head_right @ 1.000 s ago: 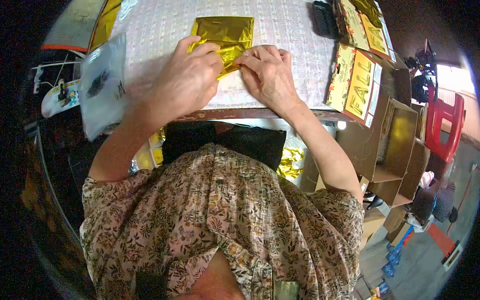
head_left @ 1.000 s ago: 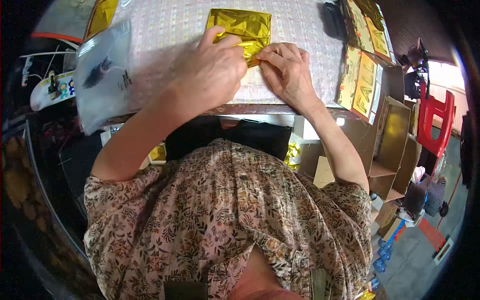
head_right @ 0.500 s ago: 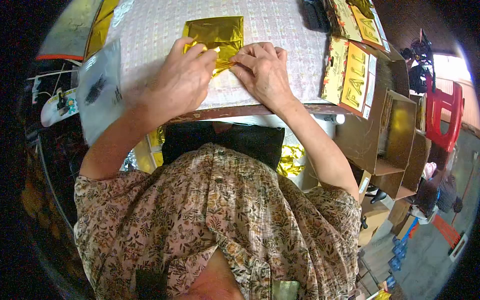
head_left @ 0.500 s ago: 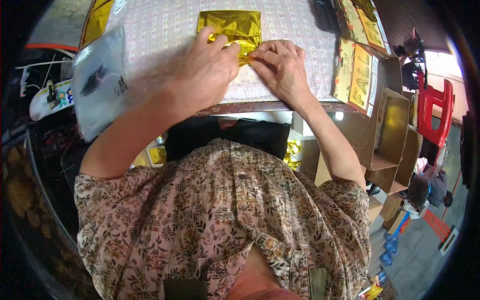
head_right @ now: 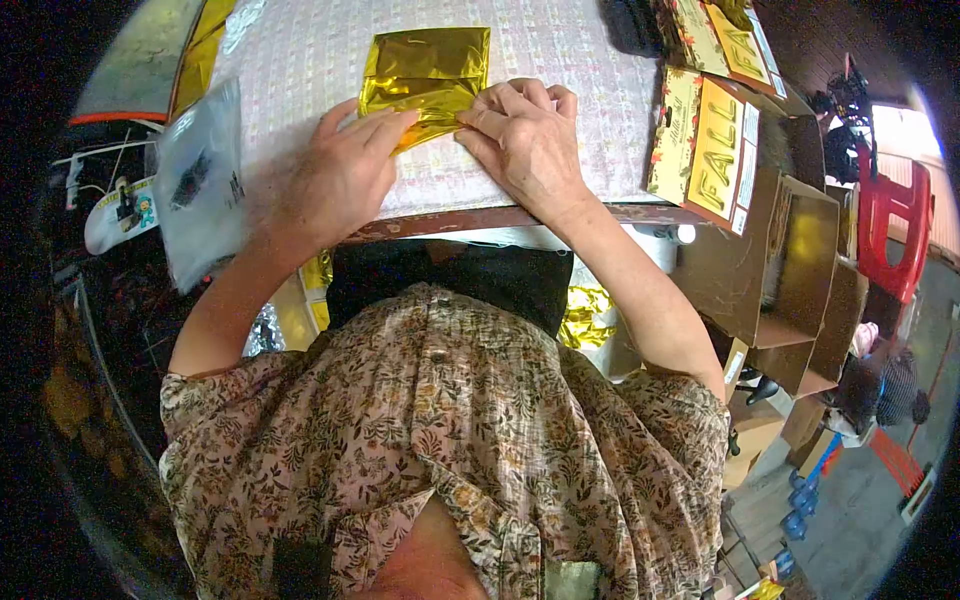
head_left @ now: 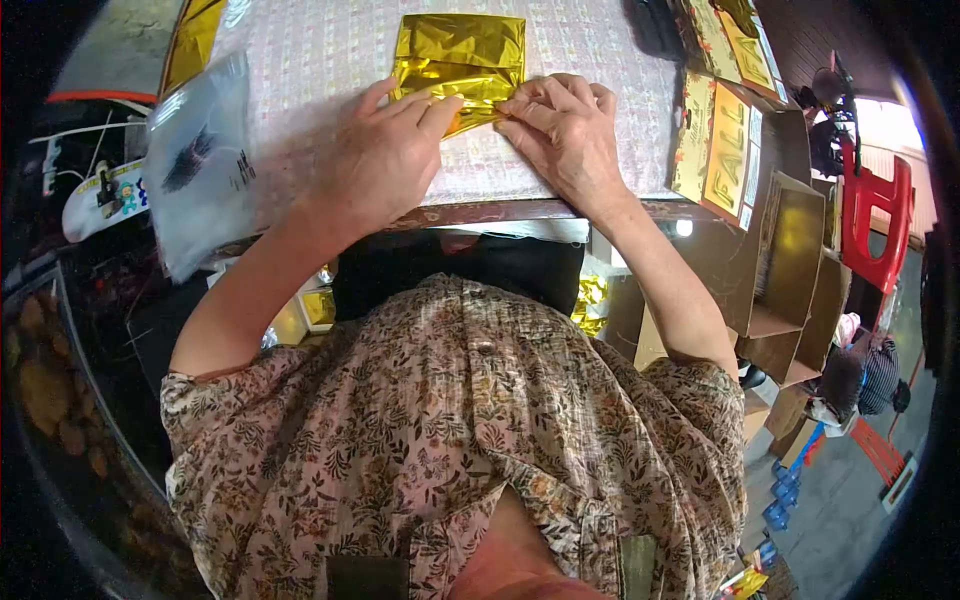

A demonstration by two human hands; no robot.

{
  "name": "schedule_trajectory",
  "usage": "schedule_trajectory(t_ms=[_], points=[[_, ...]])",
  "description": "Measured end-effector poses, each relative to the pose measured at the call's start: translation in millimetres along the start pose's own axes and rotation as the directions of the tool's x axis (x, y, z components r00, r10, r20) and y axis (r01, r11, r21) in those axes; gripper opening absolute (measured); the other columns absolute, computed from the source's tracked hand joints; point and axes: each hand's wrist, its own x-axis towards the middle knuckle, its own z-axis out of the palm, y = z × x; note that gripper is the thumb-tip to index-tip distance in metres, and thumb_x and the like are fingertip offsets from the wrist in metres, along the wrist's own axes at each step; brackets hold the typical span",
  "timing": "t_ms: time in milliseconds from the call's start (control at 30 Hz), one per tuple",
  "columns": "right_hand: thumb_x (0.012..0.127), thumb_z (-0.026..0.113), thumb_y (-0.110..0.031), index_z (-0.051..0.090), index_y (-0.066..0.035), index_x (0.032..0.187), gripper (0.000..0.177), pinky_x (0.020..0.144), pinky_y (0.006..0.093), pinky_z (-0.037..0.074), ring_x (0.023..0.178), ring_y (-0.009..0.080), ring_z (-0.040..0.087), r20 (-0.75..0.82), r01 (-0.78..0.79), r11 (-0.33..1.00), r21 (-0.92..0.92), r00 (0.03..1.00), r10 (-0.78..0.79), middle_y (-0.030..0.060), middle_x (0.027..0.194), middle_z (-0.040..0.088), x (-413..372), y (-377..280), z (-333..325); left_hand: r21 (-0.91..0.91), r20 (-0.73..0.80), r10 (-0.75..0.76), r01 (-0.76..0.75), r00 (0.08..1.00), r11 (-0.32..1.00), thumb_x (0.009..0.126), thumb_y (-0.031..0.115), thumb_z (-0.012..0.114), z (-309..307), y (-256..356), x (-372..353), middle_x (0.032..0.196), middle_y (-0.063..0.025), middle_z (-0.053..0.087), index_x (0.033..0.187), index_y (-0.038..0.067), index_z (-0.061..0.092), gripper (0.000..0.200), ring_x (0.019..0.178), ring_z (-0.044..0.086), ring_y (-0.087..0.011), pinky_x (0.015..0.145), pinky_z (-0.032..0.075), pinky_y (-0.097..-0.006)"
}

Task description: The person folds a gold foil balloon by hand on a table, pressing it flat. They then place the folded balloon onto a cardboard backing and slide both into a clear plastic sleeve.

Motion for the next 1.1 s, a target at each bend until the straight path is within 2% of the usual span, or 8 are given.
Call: schedule_trajectory(t_ms=[133, 300, 533, 600, 767, 867, 933, 1100], points=[[0.085, 0.082, -0.028, 0.08, -0.012, 0.105, 0.026, 0.097, 0.0441, 0.037, 0.11, 0.0218, 0.06, 0.015, -0.039, 0.998, 0.049, 0.999, 0.039, 0.0001, 0.107, 0.071, 0, 2, 1, -0.041, 0.015, 0.072, -0.071, 0.997, 0.997, 0.09, 0.01, 0.069, 3, -11, 5, 0.097, -0.0133, 0.073, 0.115, 0.003, 0.069, 0.027, 0.099, 0.071, -0.0266, 0.105, 0.044, -0.0469], [0.087, 0.081, -0.027, 0.078, -0.012, 0.105, 0.024, 0.099, 0.0453, 0.035, 0.113, 0.0234, 0.06, -0.022, -0.078, 0.993, 0.093, 0.997, 0.08, 0.0018, 0.108, 0.071, -1, 3, 2, -0.107, 0.201, -0.081, 0.105, 0.976, 0.989, 0.093, 0.018, 0.066, -11, -18, 29, 0.083, -0.0198, 0.07, 0.095, 0.005, 0.07, 0.014, 0.084, 0.07, -0.0354, 0.085, 0.052, -0.0517], [0.091, 0.078, -0.026, 0.077, -0.01, 0.102, 0.02, 0.105, 0.045, 0.031, 0.116, 0.0237, 0.057, 0.067, -0.191, 0.965, 0.178, 0.981, 0.182, 0.0023, 0.113, 0.069, -1, 10, 5, -0.307, 0.414, 0.02, 0.119, 0.91, 0.944, 0.1, 0.034, 0.059, -16, -51, 73, 0.089, -0.0256, 0.071, 0.098, -0.001, 0.07, 0.037, 0.084, 0.07, -0.0406, 0.078, 0.054, -0.051], [0.092, 0.077, -0.027, 0.078, -0.01, 0.102, 0.02, 0.107, 0.0457, 0.029, 0.121, 0.0241, 0.053, 0.043, -0.193, 0.967, 0.169, 0.981, 0.188, 0.0035, 0.123, 0.065, -1, 10, 6, -0.445, 0.424, 0.146, 0.065, 0.894, 0.893, 0.104, 0.033, 0.057, -16, -58, 81, 0.081, -0.0233, 0.066, 0.1, -0.001, 0.067, 0.036, 0.073, 0.064, -0.0339, 0.07, 0.05, -0.0437], [0.093, 0.076, -0.03, 0.078, -0.009, 0.103, 0.023, 0.115, 0.0497, 0.024, 0.137, 0.0297, 0.043, 0.065, -0.195, 0.964, 0.181, 0.98, 0.186, 0.0098, 0.147, 0.053, 2, 8, 5, -0.254, 0.598, -0.052, 0.251, 0.8, 0.934, 0.105, 0.037, 0.058, -40, -53, 71, 0.093, -0.0196, 0.072, 0.108, -0.001, 0.067, 0.04, 0.082, 0.067, -0.0257, 0.076, 0.052, -0.0376], [0.095, 0.074, -0.032, 0.079, -0.007, 0.101, 0.026, 0.121, 0.0535, 0.015, 0.149, 0.0375, 0.032, 0.109, -0.211, 0.957, 0.2, 0.975, 0.192, 0.0154, 0.163, 0.039, 4, 11, 5, -0.421, 0.311, -0.193, 0.317, 0.93, 0.85, 0.105, 0.037, 0.06, -31, -59, 33, 0.105, -0.0174, 0.073, 0.114, -0.001, 0.067, 0.039, 0.096, 0.069, -0.0259, 0.086, 0.053, -0.0334], [0.096, 0.073, -0.034, 0.078, -0.006, 0.099, 0.029, 0.122, 0.055, 0.014, 0.152, 0.0407, 0.027, 0.112, -0.22, 0.956, 0.192, 0.973, 0.201, 0.0178, 0.165, 0.036, 3, 12, 6, -0.494, -0.195, -0.402, 0.265, 0.895, 0.828, 0.096, 0.048, 0.07, -13, -59, 9, 0.099, -0.0195, 0.07, 0.091, 0.004, 0.071, 0.044, 0.087, 0.069, -0.0352, 0.08, 0.053, -0.0468], [0.095, 0.074, -0.03, 0.078, -0.005, 0.097, 0.026, 0.123, 0.056, 0.014, 0.153, 0.0433, 0.025, 0.162, -0.227, 0.95, 0.216, 0.967, 0.194, 0.0202, 0.164, 0.036, 9, 12, 4, -0.344, -0.167, -0.456, 0.382, 0.874, 0.858, 0.087, 0.041, 0.081, 16, -27, -38, 0.119, -0.0146, 0.065, 0.084, 0.008, 0.067, 0.036, 0.111, 0.061, -0.0339, 0.094, 0.046, -0.0474]])
